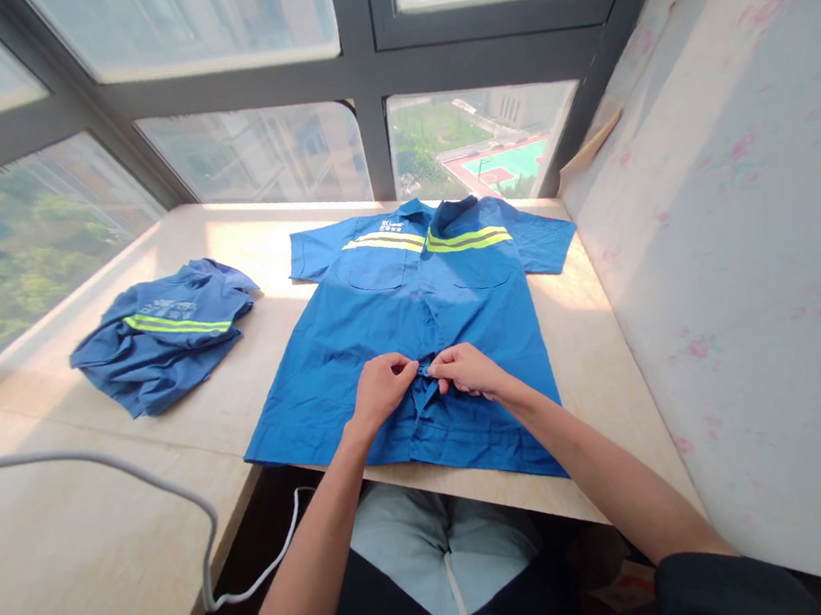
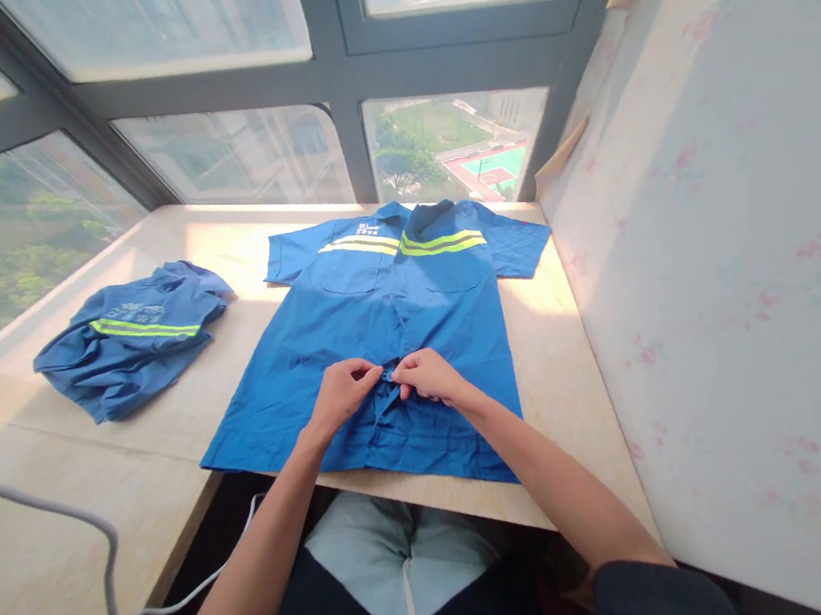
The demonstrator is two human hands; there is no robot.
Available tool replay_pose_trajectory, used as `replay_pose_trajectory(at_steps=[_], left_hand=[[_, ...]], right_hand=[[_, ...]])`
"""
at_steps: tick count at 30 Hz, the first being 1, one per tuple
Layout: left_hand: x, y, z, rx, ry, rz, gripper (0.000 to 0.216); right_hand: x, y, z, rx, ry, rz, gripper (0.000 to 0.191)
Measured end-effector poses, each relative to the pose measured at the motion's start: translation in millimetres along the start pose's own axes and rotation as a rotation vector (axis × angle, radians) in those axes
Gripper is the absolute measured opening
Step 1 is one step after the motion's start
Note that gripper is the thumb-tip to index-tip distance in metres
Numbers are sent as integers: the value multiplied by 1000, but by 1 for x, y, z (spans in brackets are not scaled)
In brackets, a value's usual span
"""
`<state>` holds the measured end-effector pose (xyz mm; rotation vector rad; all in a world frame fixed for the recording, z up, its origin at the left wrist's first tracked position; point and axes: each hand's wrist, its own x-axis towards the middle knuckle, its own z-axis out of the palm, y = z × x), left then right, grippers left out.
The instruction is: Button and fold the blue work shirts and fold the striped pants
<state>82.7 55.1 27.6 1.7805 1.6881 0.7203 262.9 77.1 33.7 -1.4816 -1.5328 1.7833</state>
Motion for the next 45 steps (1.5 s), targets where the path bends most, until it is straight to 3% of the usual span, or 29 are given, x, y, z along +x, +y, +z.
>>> replay_pose_trajectory(at_steps=[5, 10, 13, 18, 21, 25, 29, 35, 40, 45], left_hand=[[-6, -4, 6, 77, 33, 32, 21], [-19, -6, 16, 207, 180, 124, 17], [-30, -10, 19, 271, 238, 220, 24], [-56, -24, 14, 426, 105, 383, 40], [-73, -33, 8, 524, 30, 393, 46], [-88, -42, 0, 619, 28, 351, 54], [-95, -55, -8, 669, 95, 265, 67], [-97, -83, -35, 731, 218, 34, 66], [-104, -101, -56, 738, 341, -110, 67], [-112, -102, -65, 745, 431, -200, 64]], right_hand=[[0, 5, 1, -65, 46, -52, 17], [2, 13, 11, -333, 263, -246, 25], [2, 15, 15, -381, 315, -277, 30], [0, 18, 14, -272, 283, -211, 32], [-2, 25, 13, -260, 316, -267, 30], [-8, 39, 11, -392, 473, -492, 44], [-22, 64, 2, -778, 603, -702, 61], [-46, 107, -15, -1153, 672, -564, 68], [-53, 115, -17, -1206, 701, -500, 71], [-58, 116, -20, -1204, 750, -406, 72]])
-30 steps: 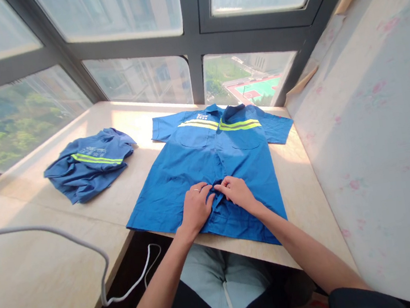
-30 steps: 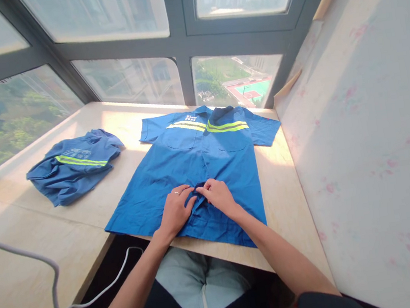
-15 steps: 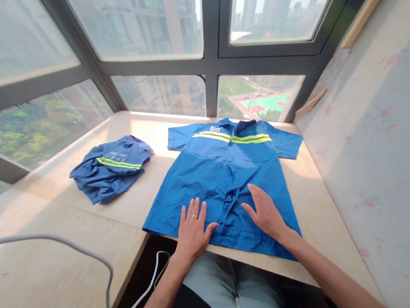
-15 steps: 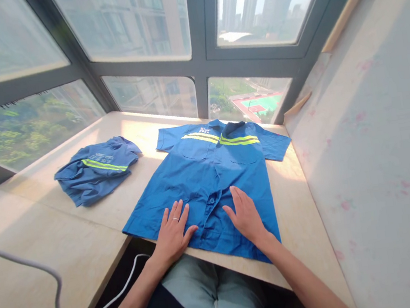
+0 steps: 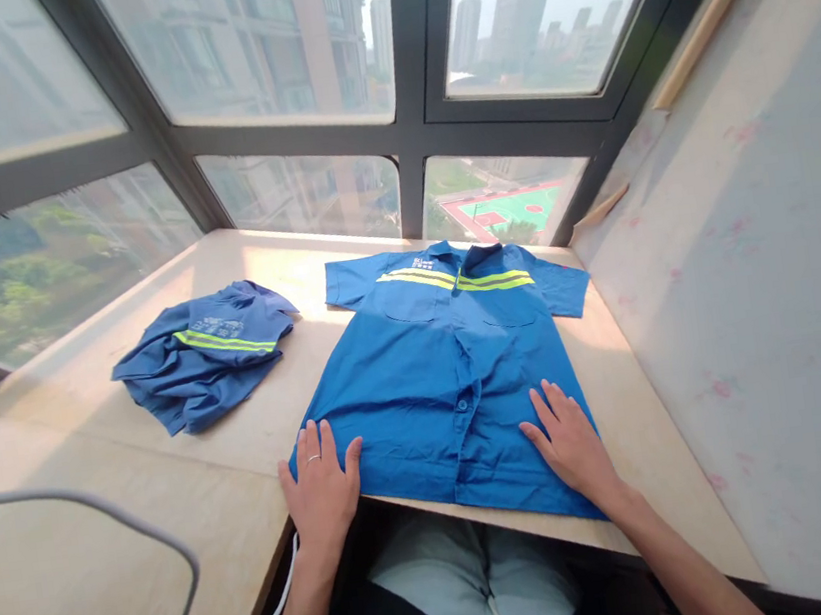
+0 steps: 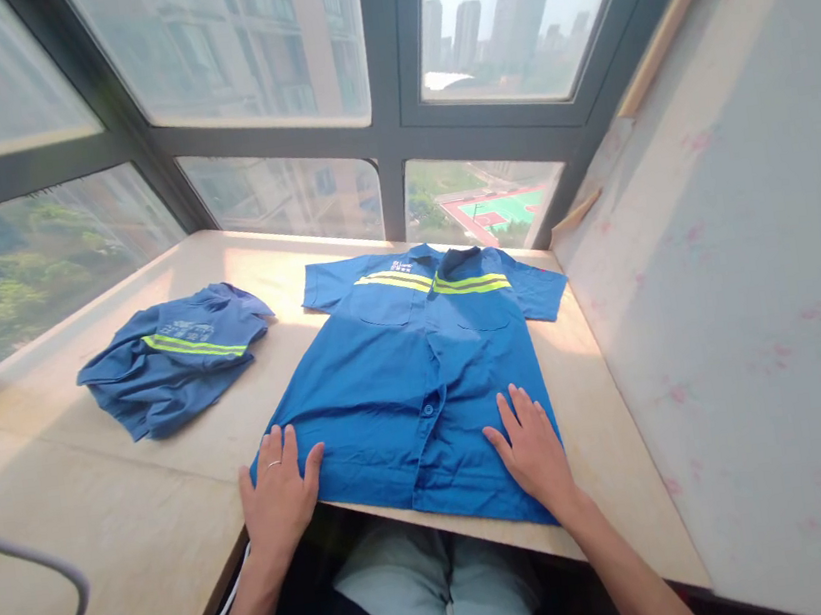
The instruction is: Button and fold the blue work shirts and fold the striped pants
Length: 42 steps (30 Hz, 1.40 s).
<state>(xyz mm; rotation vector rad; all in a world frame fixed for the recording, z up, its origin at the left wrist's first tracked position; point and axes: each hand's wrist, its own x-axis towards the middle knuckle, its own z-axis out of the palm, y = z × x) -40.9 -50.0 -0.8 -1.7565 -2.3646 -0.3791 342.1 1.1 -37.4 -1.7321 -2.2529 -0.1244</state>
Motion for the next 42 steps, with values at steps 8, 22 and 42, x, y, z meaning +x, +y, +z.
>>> replay_pose_trajectory(at_steps=[8, 22, 42], left_hand=[[-8, 5, -12, -59, -25, -31, 61], [87, 115, -2, -528, -63, 332, 43], [215, 110, 84, -255, 34, 391, 61]], right_hand=[[-20, 13, -9, -29, -84, 41, 66], [19, -10, -31, 152, -13, 81, 48], [166, -41, 24, 356, -132, -397, 48]])
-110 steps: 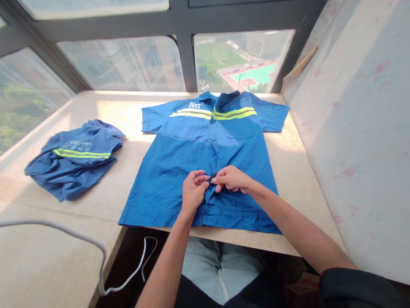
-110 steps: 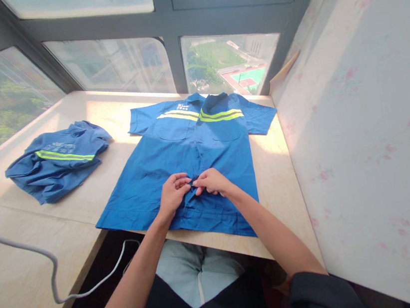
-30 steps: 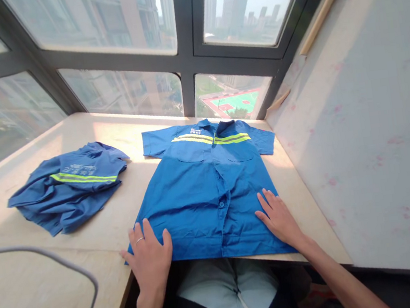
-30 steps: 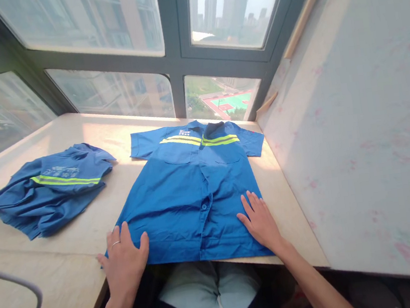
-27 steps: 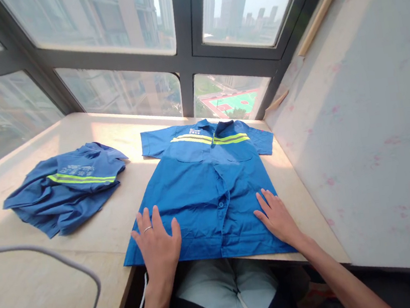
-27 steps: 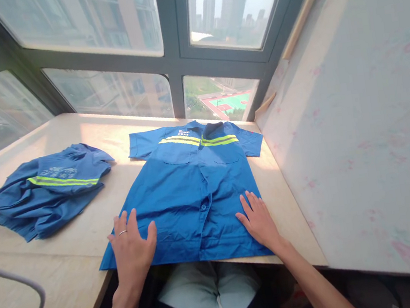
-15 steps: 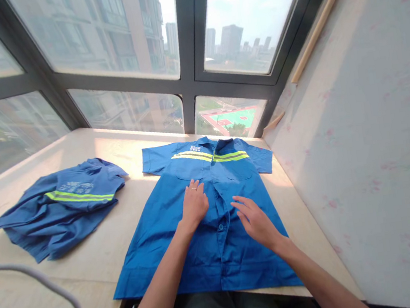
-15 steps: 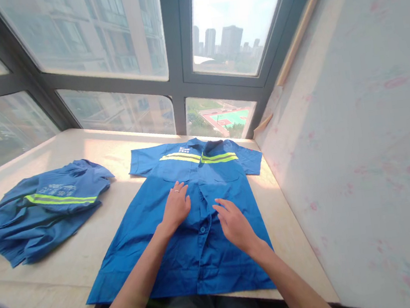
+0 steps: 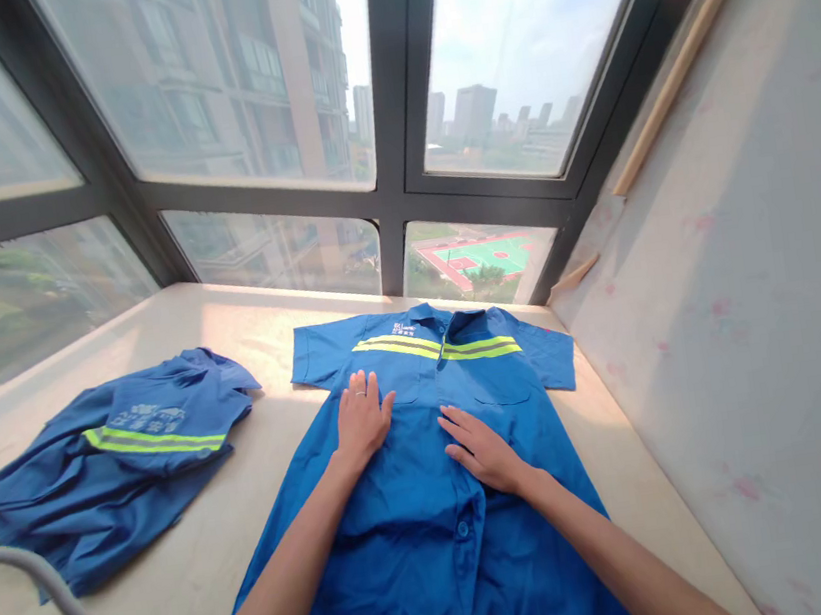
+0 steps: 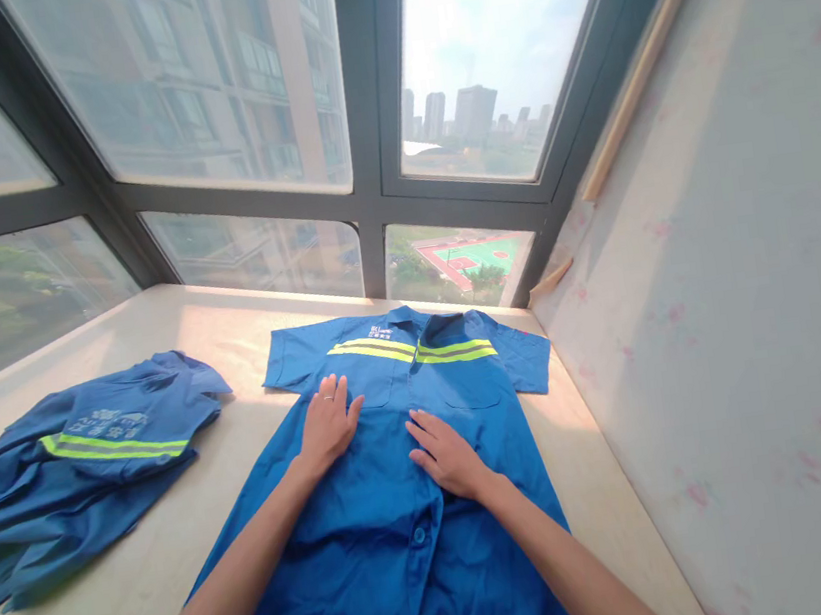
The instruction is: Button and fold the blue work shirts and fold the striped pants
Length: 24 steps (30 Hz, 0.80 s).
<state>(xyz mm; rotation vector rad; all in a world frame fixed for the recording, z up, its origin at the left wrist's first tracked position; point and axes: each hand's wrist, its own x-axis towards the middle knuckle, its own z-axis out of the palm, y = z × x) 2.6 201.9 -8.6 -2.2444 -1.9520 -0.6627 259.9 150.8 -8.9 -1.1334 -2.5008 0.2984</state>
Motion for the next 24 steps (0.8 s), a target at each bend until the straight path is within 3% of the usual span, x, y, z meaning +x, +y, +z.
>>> replay_pose_trajectory(at_steps=[6, 10, 12, 17, 24], left_hand=[[67, -42, -3, -52, -178, 149, 53], [106, -75, 4, -60, -392, -70, 64], [114, -92, 6, -34, -485, -99, 67], [114, -123, 7, 60, -469, -79, 65], [118, -134, 8, 129, -443, -95, 71]], right_hand=[[-8, 1, 6, -29, 33, -17, 41], [-8, 0, 6, -23, 61, -31, 40], [-8, 0, 6, -22, 65, -26, 40], [-10, 0, 4, -6, 64, -6, 40], [-11, -1, 2, 17, 107, 15, 38]])
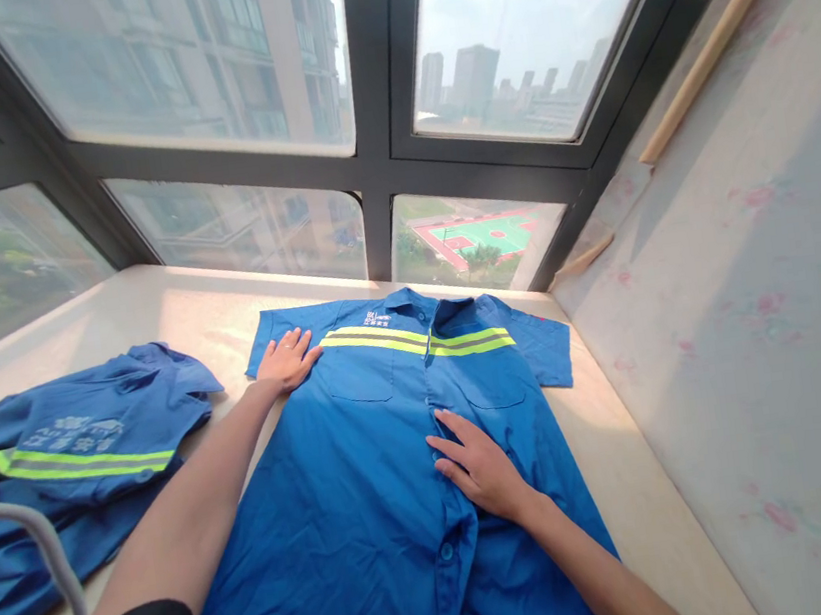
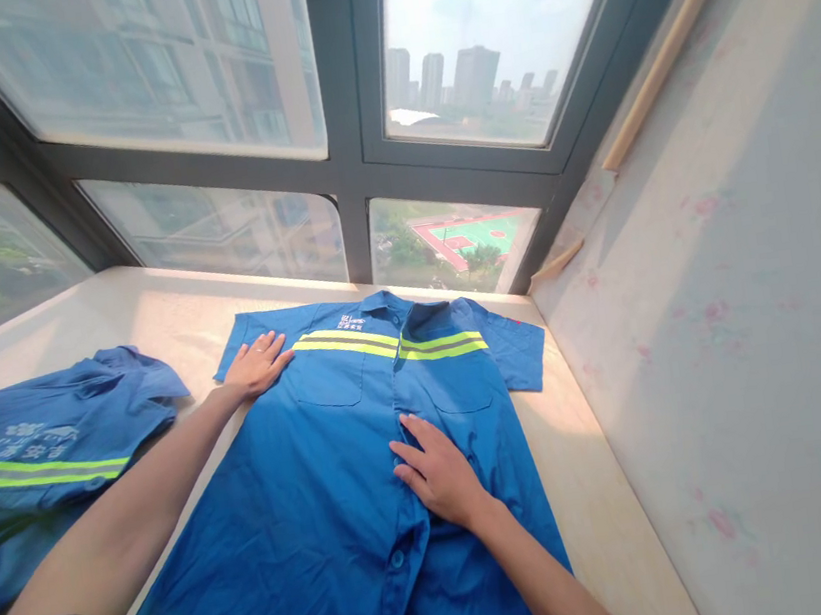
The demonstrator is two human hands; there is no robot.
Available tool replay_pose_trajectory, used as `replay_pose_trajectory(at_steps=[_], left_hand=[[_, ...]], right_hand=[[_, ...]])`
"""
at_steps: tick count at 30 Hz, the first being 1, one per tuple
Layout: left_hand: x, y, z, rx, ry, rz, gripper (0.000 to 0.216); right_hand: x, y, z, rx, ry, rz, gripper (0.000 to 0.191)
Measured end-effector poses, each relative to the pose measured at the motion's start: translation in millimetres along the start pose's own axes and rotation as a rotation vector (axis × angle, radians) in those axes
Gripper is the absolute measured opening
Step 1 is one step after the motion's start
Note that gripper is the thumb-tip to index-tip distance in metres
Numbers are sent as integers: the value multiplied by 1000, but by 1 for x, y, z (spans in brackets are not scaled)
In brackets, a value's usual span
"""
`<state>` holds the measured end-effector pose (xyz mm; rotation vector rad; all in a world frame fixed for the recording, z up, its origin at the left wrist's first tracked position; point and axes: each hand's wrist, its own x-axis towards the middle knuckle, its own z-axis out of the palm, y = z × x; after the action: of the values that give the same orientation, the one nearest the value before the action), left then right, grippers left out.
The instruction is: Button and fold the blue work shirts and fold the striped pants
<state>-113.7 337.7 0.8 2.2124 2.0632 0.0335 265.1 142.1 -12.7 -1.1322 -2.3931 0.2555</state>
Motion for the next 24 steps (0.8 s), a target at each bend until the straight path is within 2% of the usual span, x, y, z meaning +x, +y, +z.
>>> replay_pose_trajectory(at_steps=[4, 7, 11, 13, 16, 19, 21, 24], left_hand=[[-1, 6, -7, 75, -29, -11, 70], [-10, 24, -17, 168, 40, -39, 64], [-35, 77, -27, 140, 287, -50, 44], [-54, 114, -28, 24, 316, -9, 39], [-89, 170, -22, -218, 258, 81, 33], [-124, 207, -8, -386, 118, 163, 28], [-141, 216, 2, -435, 63, 190, 28], [-153, 211, 14, -461, 69, 241, 25]], right_hand=[[1, -1, -1, 21, 15, 15, 36], [1, 1, 0, 51, 14, 22, 35], [2, 7, 2, 101, 8, -24, 36], [2, 11, 3, 127, 3, -48, 40], [4, 14, 2, 148, -19, -53, 44], [7, 15, -4, 109, -88, -71, 42], [12, 15, -11, 59, -130, -96, 37], [24, 14, -23, -9, -170, -139, 24]])
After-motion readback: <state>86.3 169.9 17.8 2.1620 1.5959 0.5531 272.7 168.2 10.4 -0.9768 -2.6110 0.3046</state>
